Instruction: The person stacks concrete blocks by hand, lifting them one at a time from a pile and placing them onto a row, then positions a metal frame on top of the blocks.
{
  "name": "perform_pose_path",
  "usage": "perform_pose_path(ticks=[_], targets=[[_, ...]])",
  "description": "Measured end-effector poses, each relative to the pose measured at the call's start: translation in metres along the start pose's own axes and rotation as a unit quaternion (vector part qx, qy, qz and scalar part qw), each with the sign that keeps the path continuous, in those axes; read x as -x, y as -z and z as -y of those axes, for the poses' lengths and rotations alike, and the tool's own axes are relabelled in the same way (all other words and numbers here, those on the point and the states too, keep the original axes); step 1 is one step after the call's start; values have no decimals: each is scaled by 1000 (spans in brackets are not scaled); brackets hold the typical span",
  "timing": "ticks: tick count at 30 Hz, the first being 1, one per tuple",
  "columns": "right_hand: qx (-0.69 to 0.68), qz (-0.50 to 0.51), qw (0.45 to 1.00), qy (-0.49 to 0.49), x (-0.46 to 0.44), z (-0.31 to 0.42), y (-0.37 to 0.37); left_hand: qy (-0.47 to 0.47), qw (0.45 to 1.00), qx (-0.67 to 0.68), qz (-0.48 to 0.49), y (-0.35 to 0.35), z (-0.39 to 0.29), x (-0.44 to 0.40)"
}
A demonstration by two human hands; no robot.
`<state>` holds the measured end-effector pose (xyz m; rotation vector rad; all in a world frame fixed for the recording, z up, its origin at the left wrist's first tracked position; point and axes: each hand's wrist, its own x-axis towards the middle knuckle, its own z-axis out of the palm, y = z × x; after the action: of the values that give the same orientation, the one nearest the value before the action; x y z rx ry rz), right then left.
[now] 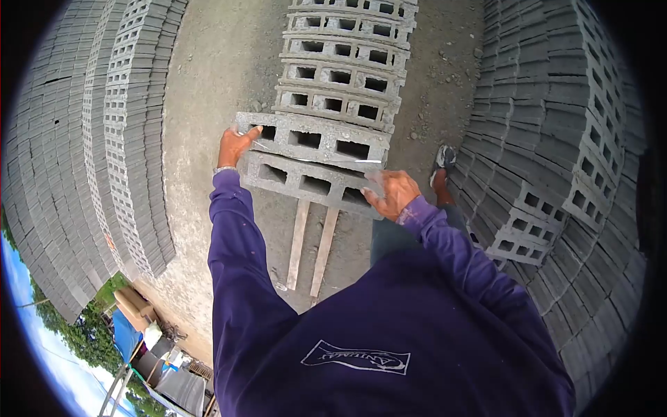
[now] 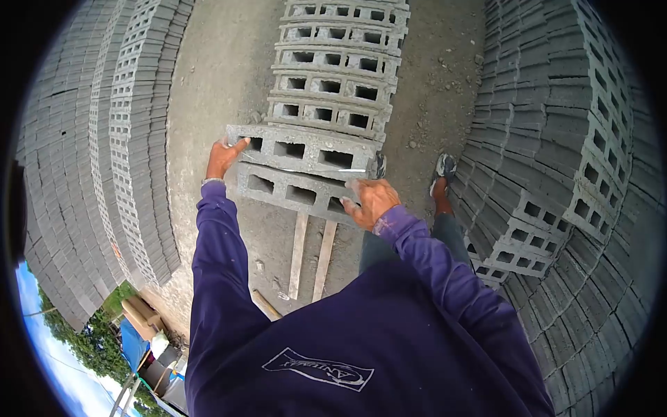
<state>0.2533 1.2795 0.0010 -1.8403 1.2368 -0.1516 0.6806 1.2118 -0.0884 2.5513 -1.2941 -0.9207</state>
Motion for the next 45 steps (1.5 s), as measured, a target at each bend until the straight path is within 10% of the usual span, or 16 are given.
perform_pose_path(ticks=[12, 18, 27, 41, 45], targets=[[6, -116, 993, -20, -53, 8, -48, 56, 995, -55, 60, 4, -5, -12], [44, 102, 978, -174, -75, 21, -46, 3, 991, -137, 2, 8, -8, 8], [-174, -122, 894, -395, -47, -20, -50, -153, 940, -274, -136, 25, -165, 157], [-67, -299, 861, -406, 244, -150, 162, -281, 959, 6, -40, -134, -333, 370], [-8, -327, 833, -446, 323, -215, 217, -217, 968, -97, 85, -206, -403, 422]])
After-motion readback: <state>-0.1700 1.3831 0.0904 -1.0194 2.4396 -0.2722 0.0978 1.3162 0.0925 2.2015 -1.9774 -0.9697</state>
